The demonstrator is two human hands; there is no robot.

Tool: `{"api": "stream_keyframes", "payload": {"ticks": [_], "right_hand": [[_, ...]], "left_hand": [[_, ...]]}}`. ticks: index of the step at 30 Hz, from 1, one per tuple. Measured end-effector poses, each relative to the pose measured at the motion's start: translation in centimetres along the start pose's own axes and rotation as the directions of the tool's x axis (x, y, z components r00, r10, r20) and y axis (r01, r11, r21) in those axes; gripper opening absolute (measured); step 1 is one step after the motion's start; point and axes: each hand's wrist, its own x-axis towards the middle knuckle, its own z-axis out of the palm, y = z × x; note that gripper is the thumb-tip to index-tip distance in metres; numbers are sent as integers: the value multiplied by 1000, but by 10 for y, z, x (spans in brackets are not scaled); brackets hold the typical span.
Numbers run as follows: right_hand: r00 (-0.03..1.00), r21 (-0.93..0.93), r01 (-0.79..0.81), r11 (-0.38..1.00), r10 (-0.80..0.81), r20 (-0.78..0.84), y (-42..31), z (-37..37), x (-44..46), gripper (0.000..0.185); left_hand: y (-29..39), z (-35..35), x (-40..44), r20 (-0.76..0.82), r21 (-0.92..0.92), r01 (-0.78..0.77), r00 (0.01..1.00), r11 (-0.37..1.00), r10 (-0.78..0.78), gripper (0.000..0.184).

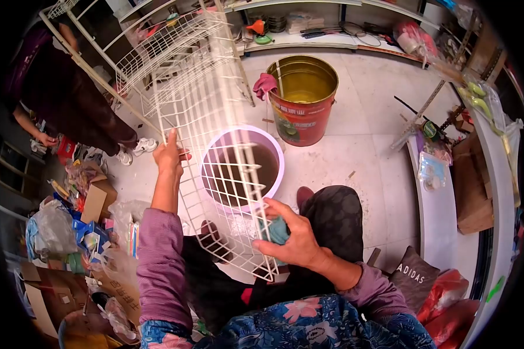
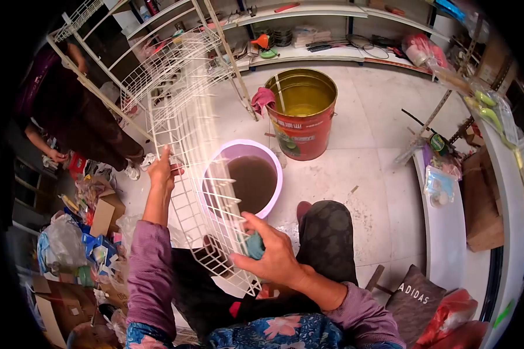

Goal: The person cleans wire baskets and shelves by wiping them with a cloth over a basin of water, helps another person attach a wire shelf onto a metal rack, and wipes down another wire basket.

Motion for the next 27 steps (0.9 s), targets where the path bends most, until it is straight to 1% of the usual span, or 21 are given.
{"api": "stream_keyframes", "payload": {"ticks": [1, 2, 3, 4, 5, 6, 7, 8, 9, 11, 14, 15, 16, 18, 19, 20, 22, 23, 24, 26, 27], "right_hand": [[997, -92, 38, 995, -44, -67, 3, 1, 0, 60], [997, -91, 36, 995, -42, -69, 9, -1, -2, 60], [995, -75, -30, 997, 23, -98, 15, -4, -2, 56], [989, -58, -94, 994, 86, -124, 19, -10, -1, 53], [966, 3, -248, 969, 248, -75, 22, -20, -1, 54], [974, 15, -198, 980, 199, -109, 22, -28, 4, 52], [958, 112, -244, 963, 257, -129, 23, -35, 8, 52], [937, 208, -284, 936, 317, -145, 23, -42, 12, 51], [906, 284, -348, 893, 399, -142, 19, -50, 17, 50], [891, 399, -350, 847, 433, -138, 23, -62, 22, 48], [880, 481, -327, 814, 447, -159, 20, -77, 36, 46], [874, 510, -313, 801, 453, -176, 17, -84, 42, 44], [875, 506, -306, 807, 448, -184, 14, -92, 50, 44], [903, 404, -270, 874, 375, -209, 12, -107, 66, 42], [916, 377, -230, 897, 330, -227, 13, -115, 76, 39], [918, 371, -225, 901, 324, -230, 14, -124, 86, 39], [945, 133, -237, 962, 261, -199, 16, -146, 107, 37], [954, 109, -246, 963, 261, -151, 25, -158, 118, 52], [946, 136, -269, 953, 288, -148, 29, -166, 127, 48], [943, 40, -300, 953, 303, -138, 29, -180, 143, 42], [941, 13, -314, 949, 313, -126, 25, -184, 147, 38]], "left_hand": [[10, 6, -8, 92, 126, 38, 994, 991, -50, 38], [21, 12, -17, 178, 253, 63, 978, 965, -110, 37], [31, 19, -28, 248, 305, -13, 966, 952, -66, 31], [32, 23, -22, 248, 301, -14, 967, 953, -64, 31], [34, 26, -13, 403, 317, -85, 914, 945, -53, 27], [35, 28, -4, 546, 321, -159, 837, 934, -46, 25], [52, 34, -14, 599, 339, -117, 792, 934, -118, 28], [65, 40, -23, 596, 337, -118, 795, 934, -114, 28], [76, 47, -31, 620, 341, -119, 774, 933, -128, 41], [86, 55, -34, 670, 367, -130, 723, 921, -166, 68], [85, 63, -53, 679, 306, -70, 715, 950, -166, 68], [74, 62, -47, 733, 229, 29, 652, 973, -192, 67], [67, 62, -44, 740, 224, 25, 647, 974, -187, 67], [58, 63, -42, 811, 158, 168, 540, 973, -225, 62], [56, 67, -44, 786, 210, 194, 549, 958, -283, 53], [51, 72, -47, 791, 203, 192, 546, 960, -277, 53], [38, 88, -55, 736, 283, 88, 619, 955, -275, 47], [31, 99, -61, 701, 238, 55, 681, 970, -211, 45], [24, 109, -62, 701, 199, 40, 693, 979, -170, 46], [14, 127, -59, 710, 132, 3, 697, 991, -97, 44], [10, 137, -55, 707, 130, 19, 699, 991, -106, 42]]}}
